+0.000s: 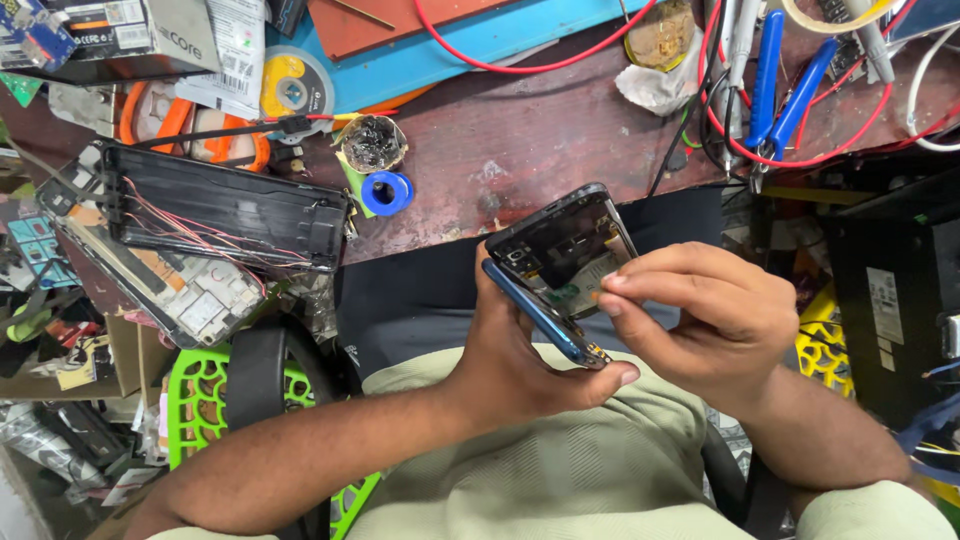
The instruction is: The person disassembles a smartphone, removes the back cover, and uses a blue pen to apply a black substance to the motherboard. They then reassemble the phone by snapping the back cover back on and test the device by unlocking it.
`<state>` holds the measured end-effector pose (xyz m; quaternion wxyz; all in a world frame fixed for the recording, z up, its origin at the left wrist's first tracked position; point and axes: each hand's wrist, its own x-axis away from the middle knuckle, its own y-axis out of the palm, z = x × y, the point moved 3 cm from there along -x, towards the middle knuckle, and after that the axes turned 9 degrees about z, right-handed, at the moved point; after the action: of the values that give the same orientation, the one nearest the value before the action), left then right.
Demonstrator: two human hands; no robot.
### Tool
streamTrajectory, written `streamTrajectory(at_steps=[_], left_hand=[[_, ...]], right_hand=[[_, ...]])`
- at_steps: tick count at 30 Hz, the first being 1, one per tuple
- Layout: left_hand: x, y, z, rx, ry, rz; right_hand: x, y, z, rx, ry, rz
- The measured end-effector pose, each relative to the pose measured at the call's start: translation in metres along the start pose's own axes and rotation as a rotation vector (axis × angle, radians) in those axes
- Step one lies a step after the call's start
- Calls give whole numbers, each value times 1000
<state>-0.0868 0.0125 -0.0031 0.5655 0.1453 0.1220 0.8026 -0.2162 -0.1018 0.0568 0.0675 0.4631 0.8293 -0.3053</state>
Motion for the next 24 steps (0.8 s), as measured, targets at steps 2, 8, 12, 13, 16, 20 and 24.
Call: streamTrajectory(at_steps=[2,8,12,13,16,20,24], left_hand=[[-1,0,1,4,4,9],[1,0,7,-67,57,21],[3,0,11,-241,156,25],[3,0,11,-265,126,27],[5,2,8,-250,-49,31],[5,3,15,-384,255,35],[7,5,13,-304,368,6]], right_hand=[[0,0,0,12,8,6],[-4,-3,-3,154,-24,53],[-7,-3,-6,194,-67,69],[-6,-4,-7,193,-77,74],[-4,-5,-5,177,-62,110],[2,-6,-3,150,-100,115],[6,-8,-1,96,-80,144]])
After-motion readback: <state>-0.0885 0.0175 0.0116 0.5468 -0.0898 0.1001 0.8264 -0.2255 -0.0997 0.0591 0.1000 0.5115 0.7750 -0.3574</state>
